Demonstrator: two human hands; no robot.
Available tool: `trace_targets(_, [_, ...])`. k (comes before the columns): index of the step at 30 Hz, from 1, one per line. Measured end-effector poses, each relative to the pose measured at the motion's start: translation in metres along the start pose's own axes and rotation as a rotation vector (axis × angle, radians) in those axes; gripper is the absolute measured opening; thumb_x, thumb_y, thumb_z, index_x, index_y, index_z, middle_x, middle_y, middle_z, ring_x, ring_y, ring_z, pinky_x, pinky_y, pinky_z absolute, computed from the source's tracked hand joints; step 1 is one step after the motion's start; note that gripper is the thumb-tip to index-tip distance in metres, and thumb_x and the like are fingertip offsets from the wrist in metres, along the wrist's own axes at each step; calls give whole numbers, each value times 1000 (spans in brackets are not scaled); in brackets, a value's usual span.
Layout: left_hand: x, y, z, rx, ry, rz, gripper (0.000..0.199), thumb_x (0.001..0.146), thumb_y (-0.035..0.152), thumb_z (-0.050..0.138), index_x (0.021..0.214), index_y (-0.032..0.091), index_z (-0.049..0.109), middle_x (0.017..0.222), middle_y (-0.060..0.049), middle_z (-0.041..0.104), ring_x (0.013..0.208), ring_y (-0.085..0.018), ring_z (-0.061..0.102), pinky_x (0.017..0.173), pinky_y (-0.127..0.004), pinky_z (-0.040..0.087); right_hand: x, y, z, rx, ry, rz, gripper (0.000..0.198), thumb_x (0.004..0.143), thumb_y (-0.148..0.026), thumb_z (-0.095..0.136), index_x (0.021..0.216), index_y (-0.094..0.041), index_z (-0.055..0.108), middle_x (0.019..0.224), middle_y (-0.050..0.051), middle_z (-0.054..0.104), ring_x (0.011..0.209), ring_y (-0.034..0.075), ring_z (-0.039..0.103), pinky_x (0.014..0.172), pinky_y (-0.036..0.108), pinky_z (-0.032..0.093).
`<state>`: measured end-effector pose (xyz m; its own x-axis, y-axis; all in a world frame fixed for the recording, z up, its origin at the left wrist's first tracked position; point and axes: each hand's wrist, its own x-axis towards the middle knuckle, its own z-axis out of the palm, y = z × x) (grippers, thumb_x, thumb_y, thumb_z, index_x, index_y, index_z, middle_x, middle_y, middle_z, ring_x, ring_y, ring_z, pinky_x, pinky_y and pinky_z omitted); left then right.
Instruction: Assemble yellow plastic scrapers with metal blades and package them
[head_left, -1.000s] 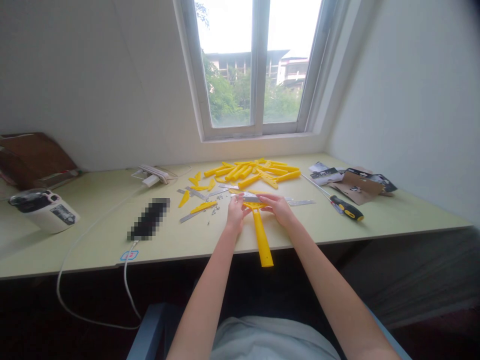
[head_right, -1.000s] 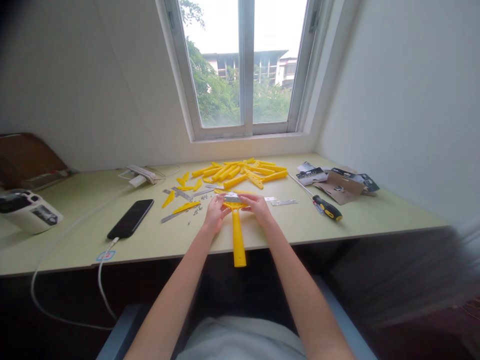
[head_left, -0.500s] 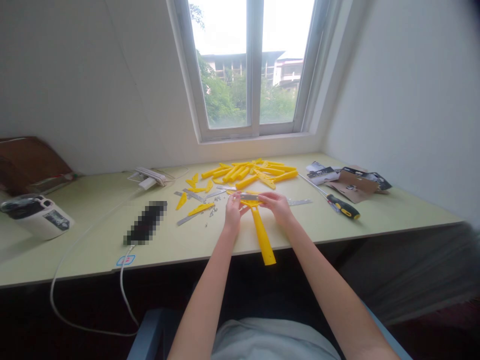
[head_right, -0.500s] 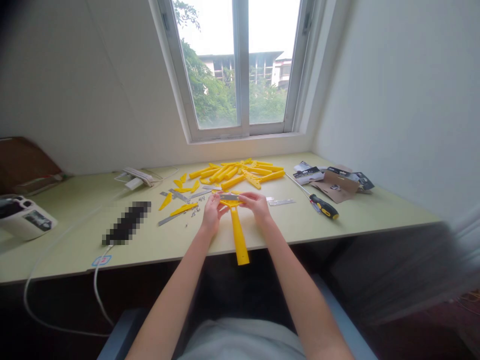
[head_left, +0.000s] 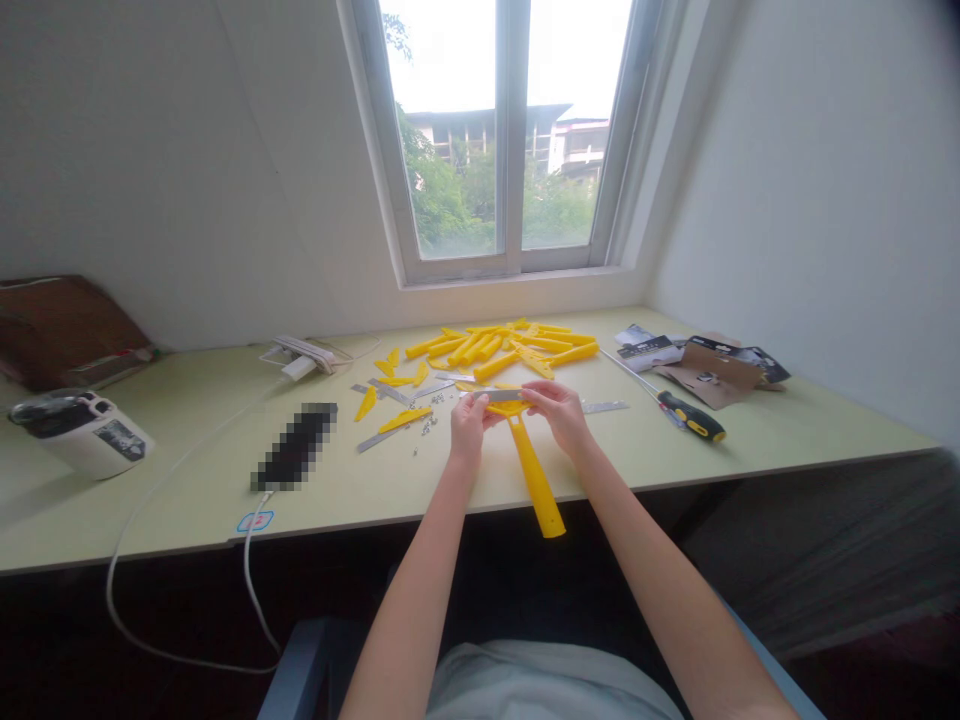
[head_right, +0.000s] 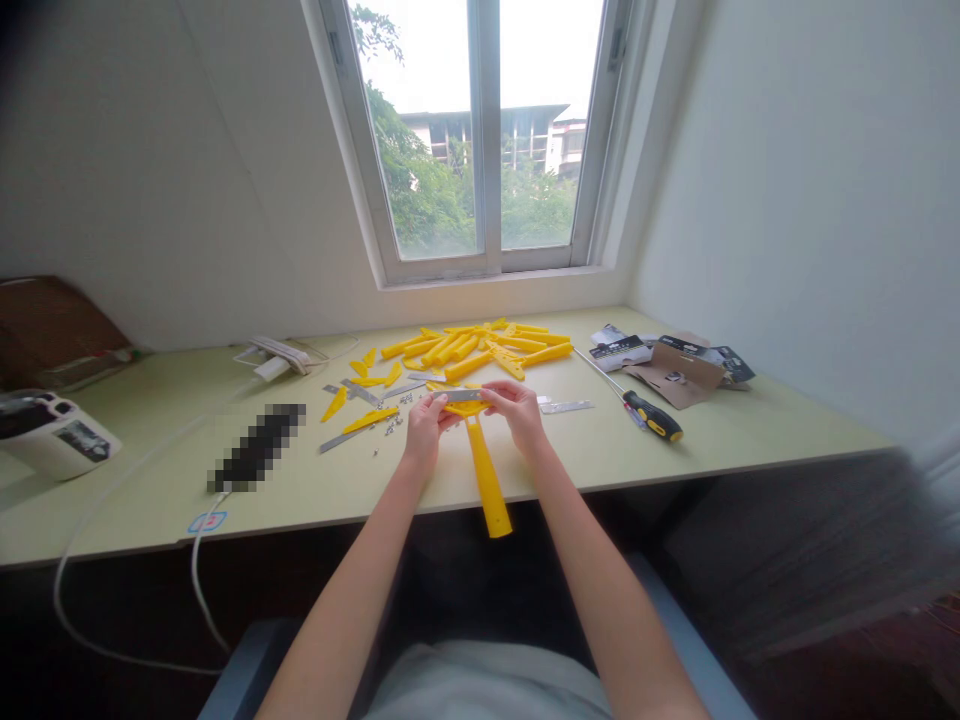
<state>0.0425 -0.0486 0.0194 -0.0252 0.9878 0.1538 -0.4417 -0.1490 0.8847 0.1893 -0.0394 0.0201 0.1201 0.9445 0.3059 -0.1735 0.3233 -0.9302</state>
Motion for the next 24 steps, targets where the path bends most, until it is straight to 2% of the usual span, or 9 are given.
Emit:
trace_targets(14, [1,0,0,-55,-45,-56,16,75,19,50,85,13,60,80,-8,70,79,-22,67,78,-39,50,-1,0,-1,-21,12,1,31,56,-39,75,78,-19,68,74,3,66,68,17,60,57,27,48])
trace_targets(24, [0,1,0,-106,-66,-112,13,74,20,51,83,14,57,81,-9,70,77,-22,67,79,-41,50,-1,-1,0,-28,40,-43,29,58,-37,74,78,-18,67,72,3,65,64,16,58,54,28,46])
